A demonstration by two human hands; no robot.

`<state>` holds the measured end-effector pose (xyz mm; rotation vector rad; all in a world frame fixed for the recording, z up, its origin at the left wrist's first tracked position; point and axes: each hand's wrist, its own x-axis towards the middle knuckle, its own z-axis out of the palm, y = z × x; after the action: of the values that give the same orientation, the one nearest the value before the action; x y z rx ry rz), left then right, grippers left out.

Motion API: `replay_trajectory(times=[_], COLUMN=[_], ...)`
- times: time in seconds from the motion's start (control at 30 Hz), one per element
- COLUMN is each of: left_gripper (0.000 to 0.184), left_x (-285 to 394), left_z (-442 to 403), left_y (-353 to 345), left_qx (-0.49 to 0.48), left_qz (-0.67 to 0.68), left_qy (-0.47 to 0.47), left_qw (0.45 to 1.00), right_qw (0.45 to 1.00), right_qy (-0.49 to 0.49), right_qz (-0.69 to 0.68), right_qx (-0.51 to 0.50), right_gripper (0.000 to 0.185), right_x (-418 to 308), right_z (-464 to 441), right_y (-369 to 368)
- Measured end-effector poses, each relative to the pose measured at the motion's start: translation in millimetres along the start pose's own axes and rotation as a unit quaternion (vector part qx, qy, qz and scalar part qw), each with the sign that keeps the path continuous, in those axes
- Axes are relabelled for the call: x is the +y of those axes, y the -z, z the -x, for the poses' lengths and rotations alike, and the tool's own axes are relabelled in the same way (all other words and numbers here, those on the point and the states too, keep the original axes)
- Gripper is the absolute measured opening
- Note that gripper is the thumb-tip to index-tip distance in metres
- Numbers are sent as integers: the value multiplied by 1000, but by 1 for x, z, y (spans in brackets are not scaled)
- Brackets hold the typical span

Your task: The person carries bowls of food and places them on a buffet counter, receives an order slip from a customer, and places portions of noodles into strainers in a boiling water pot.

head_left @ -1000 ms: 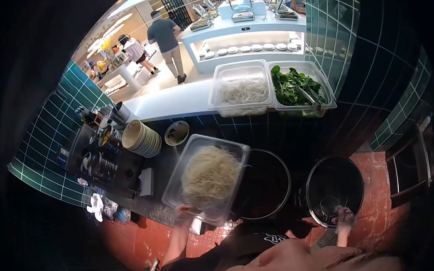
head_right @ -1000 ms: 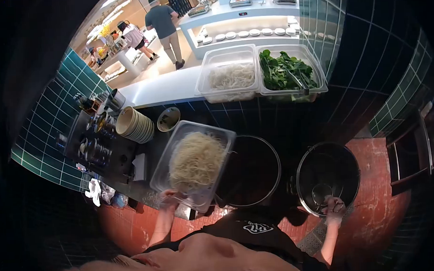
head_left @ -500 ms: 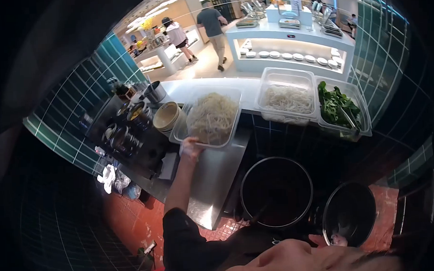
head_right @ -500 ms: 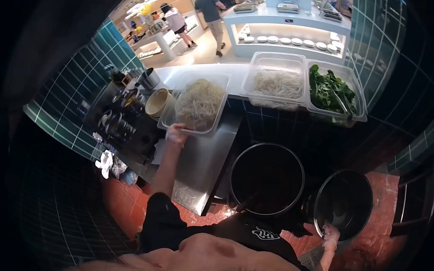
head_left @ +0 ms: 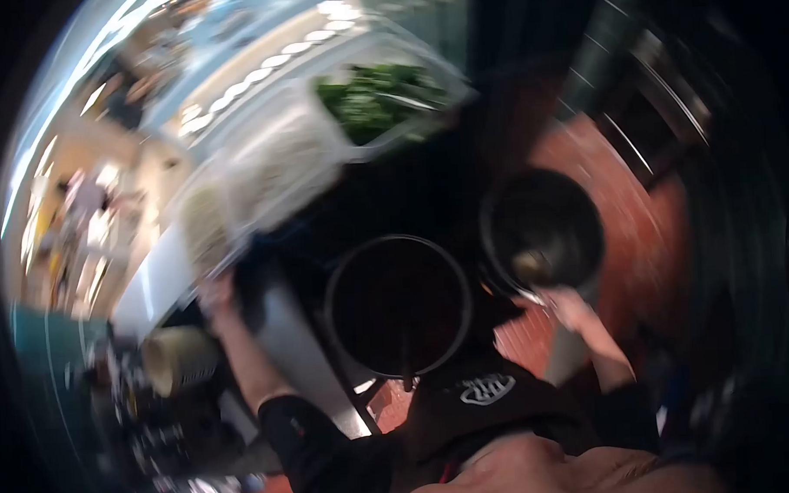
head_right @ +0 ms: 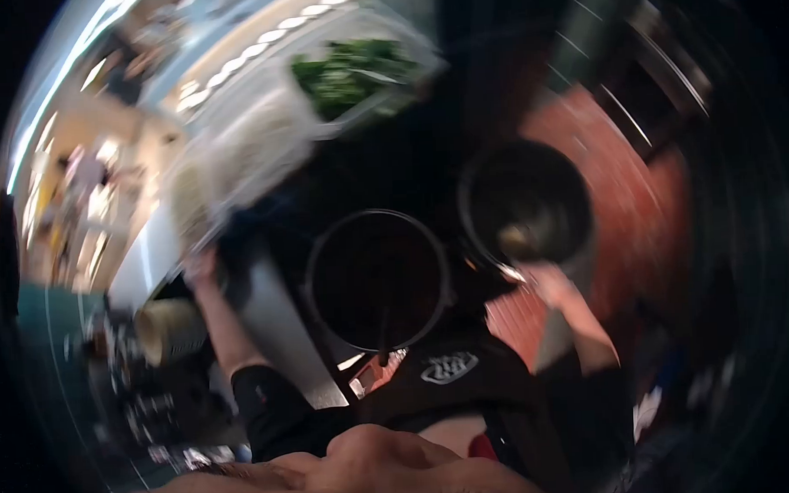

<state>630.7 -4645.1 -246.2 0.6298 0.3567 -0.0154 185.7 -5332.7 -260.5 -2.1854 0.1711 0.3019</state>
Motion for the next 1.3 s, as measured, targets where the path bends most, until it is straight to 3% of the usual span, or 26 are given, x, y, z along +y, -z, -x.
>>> replay_trajectory(times=[0.13,0.17,0.2,0.23,0.27,0.33,0.4,0.5,0.63,0.8,0.9,0.97,1.03,1.1,1.13,1.17,1.23,1.3], left_gripper=[79,87,81,69,50,37,30,26,35,44,43,42,41,42,42,42,42,42], left_x=[-40,-51,-57,-59,-67,-98,-136,-191,-271,-334,-352,-359,-362,-365,-368,-371,-374,-372], left_z=[78,97,104,104,112,154,190,231,292,327,346,353,359,367,369,371,377,385], left_y=[-51,-55,-46,-14,2,13,9,4,-62,-113,-138,-144,-150,-159,-160,-163,-169,-169], left_qx=[26,34,83,16,20,-165,-86,-71,-39,-54,-42,-56,-78,-66,-57,-51,-53,-62], left_qz=[23,37,32,-27,-37,-38,-57,-83,-160,-263,-302,-279,-272,-292,-299,-306,-303,-293], left_qy=[-46,-57,-47,-27,-13,78,82,113,120,203,224,216,211,193,191,191,198,205], left_qw=[998,997,995,999,999,983,991,988,979,942,926,934,936,935,933,931,931,932], right_qw=[995,983,984,983,986,983,979,976,973,980,969,975,973,924,914,927,929,913], right_qy=[-73,-68,-111,-151,-84,-107,-142,-154,-171,-58,9,-15,-30,-72,-100,-138,-90,-43], right_qz=[72,172,137,102,144,144,136,152,153,191,227,182,61,-215,-230,-141,-25,-147], right_qx=[-2,-5,-18,-32,3,-25,-57,-40,-31,-1,102,129,219,309,319,318,359,379], right_gripper=[48,50,51,52,58,58,57,58,58,51,53,45,36,32,33,31,30,29], right_x=[54,40,24,16,43,47,44,33,39,41,69,67,77,86,78,68,66,70], right_z=[6,6,5,7,8,6,2,-1,-7,8,22,27,32,29,27,26,27,28], right_y=[-3,8,14,20,8,6,8,11,1,11,10,32,46,59,78,96,108,103])
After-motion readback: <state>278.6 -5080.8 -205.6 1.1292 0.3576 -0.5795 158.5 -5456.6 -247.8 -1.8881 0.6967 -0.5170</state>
